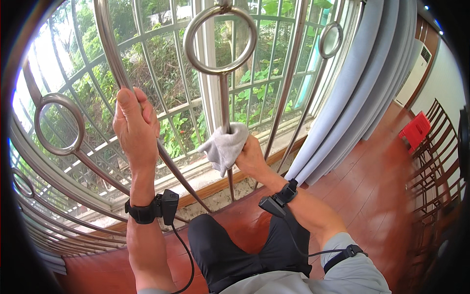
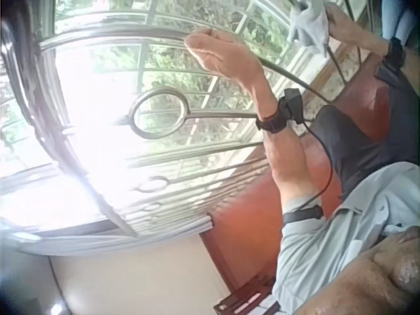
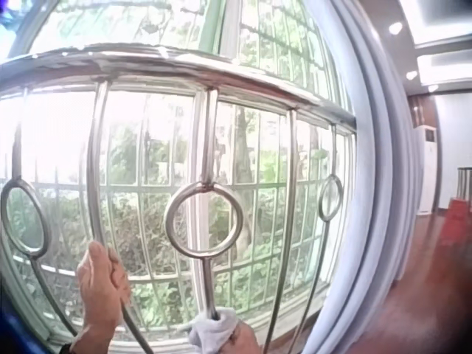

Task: The recorder is seen wiping a wall panel, then moves to wipe a metal security railing on a window.

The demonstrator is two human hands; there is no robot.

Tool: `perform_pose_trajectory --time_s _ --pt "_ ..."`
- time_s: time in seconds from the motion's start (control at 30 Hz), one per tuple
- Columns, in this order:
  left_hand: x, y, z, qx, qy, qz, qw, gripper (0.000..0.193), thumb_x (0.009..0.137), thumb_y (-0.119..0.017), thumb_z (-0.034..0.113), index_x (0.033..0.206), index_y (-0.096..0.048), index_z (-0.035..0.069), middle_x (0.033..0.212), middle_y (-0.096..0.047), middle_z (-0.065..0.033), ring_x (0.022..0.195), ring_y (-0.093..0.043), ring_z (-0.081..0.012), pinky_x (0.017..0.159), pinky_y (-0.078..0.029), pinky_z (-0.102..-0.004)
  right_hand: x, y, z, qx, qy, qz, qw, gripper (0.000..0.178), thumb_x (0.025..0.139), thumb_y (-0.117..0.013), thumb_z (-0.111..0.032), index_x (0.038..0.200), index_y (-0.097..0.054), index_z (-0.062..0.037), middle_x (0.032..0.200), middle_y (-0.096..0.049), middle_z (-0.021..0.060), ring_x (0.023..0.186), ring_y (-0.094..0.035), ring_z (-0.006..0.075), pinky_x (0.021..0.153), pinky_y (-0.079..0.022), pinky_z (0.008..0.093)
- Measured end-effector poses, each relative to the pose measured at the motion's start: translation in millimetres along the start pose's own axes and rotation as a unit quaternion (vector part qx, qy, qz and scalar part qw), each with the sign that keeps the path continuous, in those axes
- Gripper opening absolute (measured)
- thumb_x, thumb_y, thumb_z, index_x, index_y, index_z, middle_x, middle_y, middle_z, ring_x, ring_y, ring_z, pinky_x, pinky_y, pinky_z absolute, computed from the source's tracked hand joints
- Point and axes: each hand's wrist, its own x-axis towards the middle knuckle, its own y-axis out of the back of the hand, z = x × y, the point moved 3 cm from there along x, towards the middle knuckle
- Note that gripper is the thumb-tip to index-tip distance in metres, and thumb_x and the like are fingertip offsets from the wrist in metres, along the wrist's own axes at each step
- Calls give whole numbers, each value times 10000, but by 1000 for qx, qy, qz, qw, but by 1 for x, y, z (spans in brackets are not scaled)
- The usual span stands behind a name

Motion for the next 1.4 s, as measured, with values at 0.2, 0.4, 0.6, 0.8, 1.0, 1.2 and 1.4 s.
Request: perform_pose_trajectory --time_s 0.2,0.4,0.6,0.8,1.0,1.2,1.4 --pt "5 3 1 15 -5 -2 1000 458 1046 -396 509 914 -520 88 630 -401 41 493 -369 -32 409 -281 -193 37 12 -74 -36 30 60 997 255 861 -684 -91 1101 -657 -12 957 -717 89 895 -676 171 783 -533 322" --pt "5 4 0 16 17 -33 999 459 1043 -401 507 929 -524 80 622 -426 37 449 -368 -34 386 -302 -198 48 19 -173 32 141 53 988 263 850 -732 -70 1092 -685 22 1029 -719 50 941 -657 132 824 -529 293" --pt "7 9 10 -3 47 -21 999 458 1052 -407 480 894 -541 72 638 -414 56 532 -367 -19 450 -296 -192 102 -29 -245 -34 283 40 958 248 857 -704 -102 1068 -674 24 959 -729 98 876 -688 160 761 -546 309" --pt "16 22 -15 65 10 -17 998 500 1046 -400 511 900 -566 63 665 -456 40 532 -382 -21 429 -276 -196 153 -84 -276 32 255 6 966 249 876 -637 -124 1057 -677 44 934 -721 92 846 -650 137 737 -523 295" --pt "9 9 15 4 85 -51 995 577 1025 -338 600 936 -546 69 645 -428 30 489 -390 -54 429 -325 -222 211 -115 -285 -14 313 -16 950 230 912 -593 -145 1007 -645 58 890 -698 99 772 -618 151 678 -500 314" --pt "-1 20 -2 -35 103 -55 993 581 1042 -338 559 980 -578 33 666 -496 3 562 -446 -66 524 -391 -220 198 -134 -257 49 289 26 956 241 914 -589 -166 998 -619 58 886 -688 123 807 -630 172 721 -502 331" --pt "-43 47 -32 109 -9 -31 994 528 1076 -340 436 1077 -621 -11 712 -583 -39 604 -524 -116 567 -446 -285 159 -139 -207 -31 227 -15 973 256 922 -546 -181 1082 -532 18 947 -633 274 900 -606 479 790 -480 508"
